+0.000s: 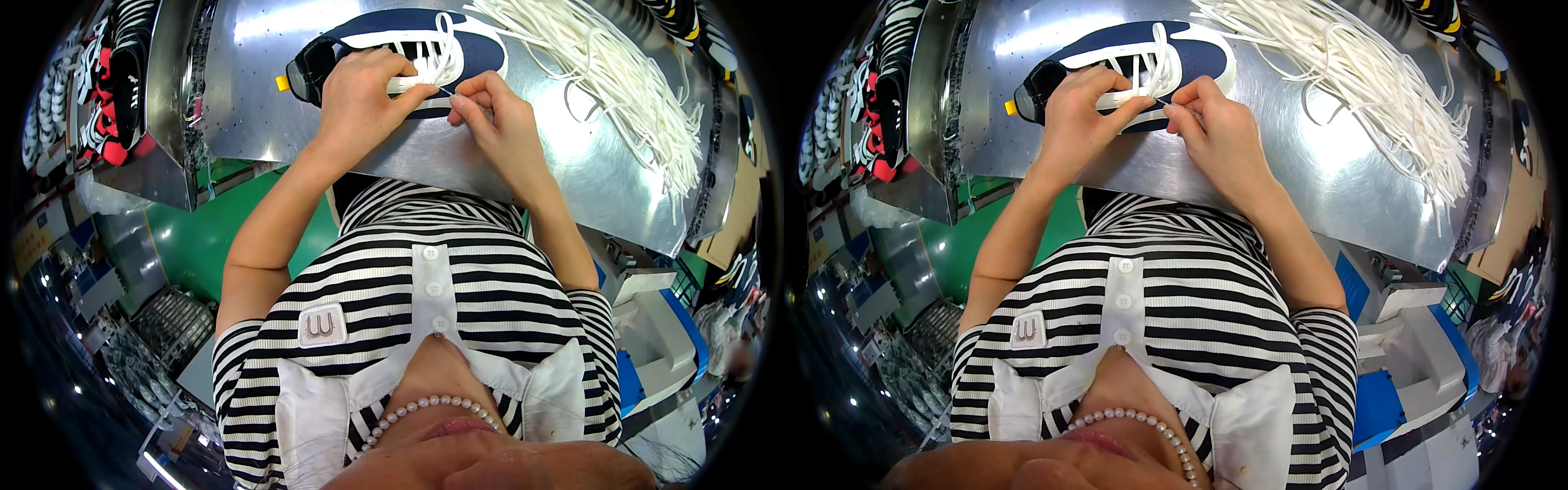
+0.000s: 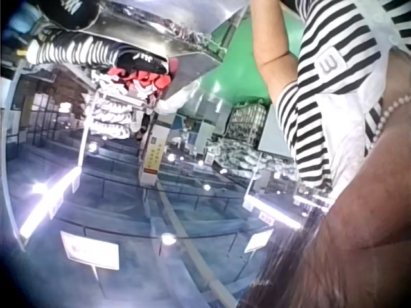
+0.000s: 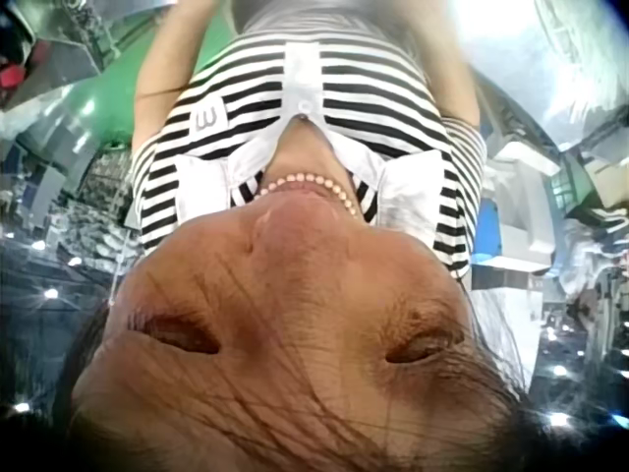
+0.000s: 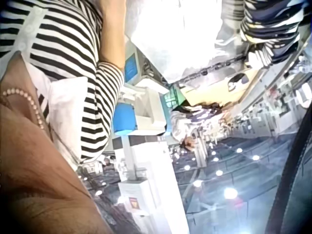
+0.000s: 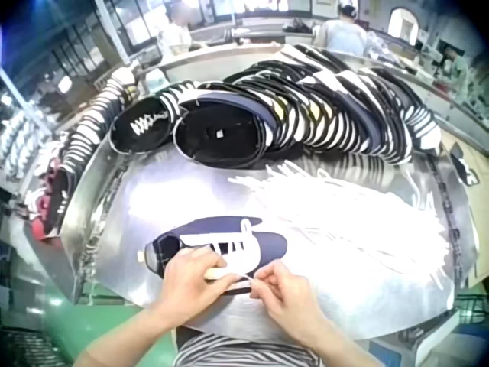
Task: The person laces shoelaces through the eyelets of shoe uppers by hand, pulling the laces tight after each pass. They pick up individual shoe uppers from a stack, thread the lace through the holes, and then place the partially finished items onto another stack on the workbench.
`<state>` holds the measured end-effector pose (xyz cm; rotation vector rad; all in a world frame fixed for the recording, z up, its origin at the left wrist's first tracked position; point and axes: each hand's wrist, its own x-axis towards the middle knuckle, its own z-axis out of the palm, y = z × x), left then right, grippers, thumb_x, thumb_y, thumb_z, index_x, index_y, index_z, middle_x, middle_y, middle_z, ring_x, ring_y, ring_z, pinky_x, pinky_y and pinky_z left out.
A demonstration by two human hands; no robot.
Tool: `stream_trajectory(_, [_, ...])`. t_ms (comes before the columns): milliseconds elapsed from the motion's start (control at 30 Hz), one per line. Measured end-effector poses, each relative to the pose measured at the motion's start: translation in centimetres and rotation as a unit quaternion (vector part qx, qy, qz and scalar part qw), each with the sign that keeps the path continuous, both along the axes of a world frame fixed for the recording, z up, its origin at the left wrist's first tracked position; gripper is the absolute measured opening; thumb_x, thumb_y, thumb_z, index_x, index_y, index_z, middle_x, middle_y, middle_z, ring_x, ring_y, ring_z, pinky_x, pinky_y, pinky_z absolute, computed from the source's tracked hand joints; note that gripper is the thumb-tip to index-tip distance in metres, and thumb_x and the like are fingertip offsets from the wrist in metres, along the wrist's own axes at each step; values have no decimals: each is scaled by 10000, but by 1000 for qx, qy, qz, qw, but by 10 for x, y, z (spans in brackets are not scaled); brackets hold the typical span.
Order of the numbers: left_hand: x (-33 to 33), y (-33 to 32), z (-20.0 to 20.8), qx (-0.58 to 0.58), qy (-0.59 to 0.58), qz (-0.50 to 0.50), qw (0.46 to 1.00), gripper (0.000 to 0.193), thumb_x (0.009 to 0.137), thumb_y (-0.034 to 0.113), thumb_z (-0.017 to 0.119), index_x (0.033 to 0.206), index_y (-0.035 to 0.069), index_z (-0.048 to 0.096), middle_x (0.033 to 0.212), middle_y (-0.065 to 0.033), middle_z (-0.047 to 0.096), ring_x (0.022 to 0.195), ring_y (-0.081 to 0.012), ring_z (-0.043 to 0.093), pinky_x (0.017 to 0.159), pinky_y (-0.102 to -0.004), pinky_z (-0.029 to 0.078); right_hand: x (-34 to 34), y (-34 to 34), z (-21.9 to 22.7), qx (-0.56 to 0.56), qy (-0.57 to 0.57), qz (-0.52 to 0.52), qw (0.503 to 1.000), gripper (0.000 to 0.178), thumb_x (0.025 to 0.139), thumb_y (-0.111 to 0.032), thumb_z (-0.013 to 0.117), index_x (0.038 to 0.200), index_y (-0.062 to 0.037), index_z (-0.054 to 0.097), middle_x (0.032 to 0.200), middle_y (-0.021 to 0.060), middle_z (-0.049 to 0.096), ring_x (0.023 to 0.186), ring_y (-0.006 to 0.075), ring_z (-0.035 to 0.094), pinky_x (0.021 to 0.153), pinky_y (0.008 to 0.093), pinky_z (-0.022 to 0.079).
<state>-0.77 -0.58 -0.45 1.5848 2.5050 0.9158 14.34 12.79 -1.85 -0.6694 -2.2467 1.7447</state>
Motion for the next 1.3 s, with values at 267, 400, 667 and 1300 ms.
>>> stream_trajectory(267, [-1, 1, 0, 22, -3, -30, 999, 281, 734, 243, 816, 815, 17, 671, 757, -90, 634, 706, -280, 606, 644, -367, 458, 0, 2, 5, -47, -30, 3, 998, 152, 929, -153, 629, 967, -13, 582, 762, 94, 712, 685, 182, 684, 629, 307, 506])
stream_trajectory(400, [-1, -12, 3, 50, -53, -30, 997, 250, 734, 263, 777, 801, 38, 693, 772, -94, 652, 743, -298, 631, 691, -409, 499, -11, -7, 7, -29, -36, 11, 999, 141, 920, -144, 635, 960, -21, 580, 755, 102, 703, 670, 232, 681, 627, 329, 503])
stream_trajectory(667, [14, -6, -9, 91, -22, -43, 995, 119, 765, 196, 677, 791, 83, 650, 808, -75, 597, 848, -282, 596, 692, -407, 497, -14, -2, -32, 37, -2, 0, 999, 127, 946, -79, 592, 983, -27, 483, 700, 35, 493, 615, 116, 469, 569, 279, 414])
stream_trajectory(1300, [6, -31, -6, 185, 163, -63, 967, 85, 671, 92, 659, 698, 80, 579, 708, -56, 529, 680, -234, 557, 552, -351, 451, -52, 1, 36, 460, -45, 168, 871, 220, 946, -262, 573, 1082, -91, 547, 719, 173, 645, 673, 379, 644, 562, 506, 464])
